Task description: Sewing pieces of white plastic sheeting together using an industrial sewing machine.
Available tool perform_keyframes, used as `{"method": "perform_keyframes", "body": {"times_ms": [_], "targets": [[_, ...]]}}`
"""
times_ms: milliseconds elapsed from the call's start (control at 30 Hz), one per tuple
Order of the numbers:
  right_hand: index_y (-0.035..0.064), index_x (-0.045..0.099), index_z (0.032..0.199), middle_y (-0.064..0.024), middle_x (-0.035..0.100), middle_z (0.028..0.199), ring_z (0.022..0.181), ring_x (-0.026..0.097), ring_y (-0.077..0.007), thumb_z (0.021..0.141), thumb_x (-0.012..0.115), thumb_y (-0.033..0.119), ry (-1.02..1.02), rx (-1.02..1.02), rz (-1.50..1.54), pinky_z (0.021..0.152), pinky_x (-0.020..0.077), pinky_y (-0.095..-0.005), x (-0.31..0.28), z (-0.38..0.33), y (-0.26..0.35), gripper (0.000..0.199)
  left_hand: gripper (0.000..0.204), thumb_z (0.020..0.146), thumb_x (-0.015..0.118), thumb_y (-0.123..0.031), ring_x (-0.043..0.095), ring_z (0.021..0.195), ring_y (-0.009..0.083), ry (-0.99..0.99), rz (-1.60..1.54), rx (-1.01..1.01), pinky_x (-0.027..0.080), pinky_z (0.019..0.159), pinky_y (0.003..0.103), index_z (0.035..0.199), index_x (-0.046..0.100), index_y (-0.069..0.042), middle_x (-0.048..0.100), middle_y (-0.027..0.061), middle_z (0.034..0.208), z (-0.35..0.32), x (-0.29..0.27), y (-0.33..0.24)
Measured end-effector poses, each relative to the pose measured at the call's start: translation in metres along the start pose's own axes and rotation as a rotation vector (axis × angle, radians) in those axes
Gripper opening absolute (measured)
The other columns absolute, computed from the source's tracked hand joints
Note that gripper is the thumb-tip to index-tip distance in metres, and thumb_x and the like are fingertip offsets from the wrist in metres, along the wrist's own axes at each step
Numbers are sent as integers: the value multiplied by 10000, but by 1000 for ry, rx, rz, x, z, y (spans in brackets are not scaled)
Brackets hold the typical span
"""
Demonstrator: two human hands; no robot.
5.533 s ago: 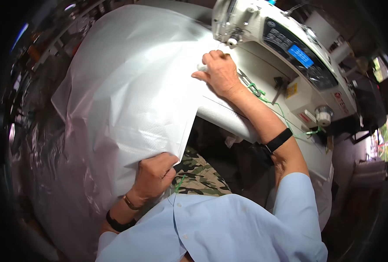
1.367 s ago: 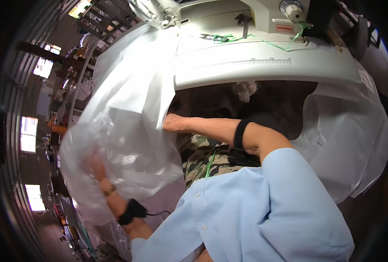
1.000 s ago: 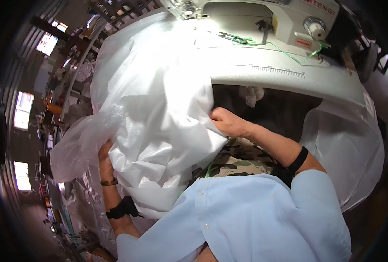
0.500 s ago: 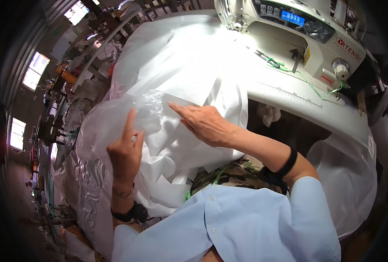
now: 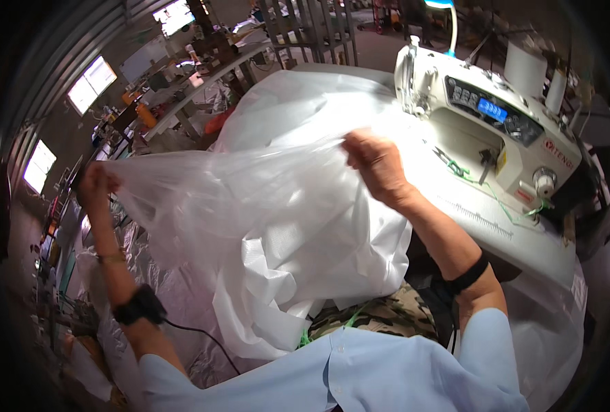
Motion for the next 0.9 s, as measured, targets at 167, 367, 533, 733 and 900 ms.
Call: {"method": "perform_keyframes", "body": {"times_ms": [167, 367, 533, 733, 900], "targets": [[12, 647, 921, -22, 583, 664, 553, 570, -86, 953, 625, 183, -318, 391, 394, 485, 500, -245, -50, 35, -26, 175, 128, 957, 563, -167, 649, 680, 144, -139, -55, -137, 514, 587, 280, 967, 609, -48, 660, 41, 822, 67, -192, 140], [5, 605, 1057, -101, 675, 905, 744, 673, -194, 981, 528, 189, -665, 573, 1045, 692, 566, -321, -127, 19, -73, 214, 160, 822, 638, -182, 653, 710, 225, -434, 762, 258, 528, 628, 369, 916, 681, -60, 673, 94, 789, 68, -402, 159], [0, 535, 1243, -200, 650, 1124, 847, 679, -226, 1014, 454, 236, -396, -232, 337, 753, 568, -325, 36, 20, 81, 338, 724, 873, 474, 23, 545, 1207, 339, -312, 1175, 456, 492, 907, 469, 1523, 276, -225, 557, 175, 1320, -4, -189, 121], [144, 516, 1378, -97, 510, 1370, 1067, 610, -240, 863, 658, 427, 590, -645, -266, 981, 456, -411, 133, -32, 103, 605, 381, 825, 709, -111, 690, 806, 189, 479, 103, 254, 540, 685, 336, 1198, 648, -57, 700, 92, 1140, -178, 27, -155], [133, 676, 1069, -34, 619, 966, 1011, 604, -199, 884, 632, 298, 790, -836, -476, 1105, 266, -567, 162, -30, 93, 251, 418, 800, 724, -207, 668, 878, 357, 838, 608, 269, 522, 705, 445, 1183, 620, -76, 687, 131, 1012, -244, 74, -75]]}}
Point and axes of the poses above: each hand's wrist, its own z-axis towards the middle knuckle, its own x-axis out of the palm, y = z × x, the point moved 3 cm from there along z, towards the middle knuckle
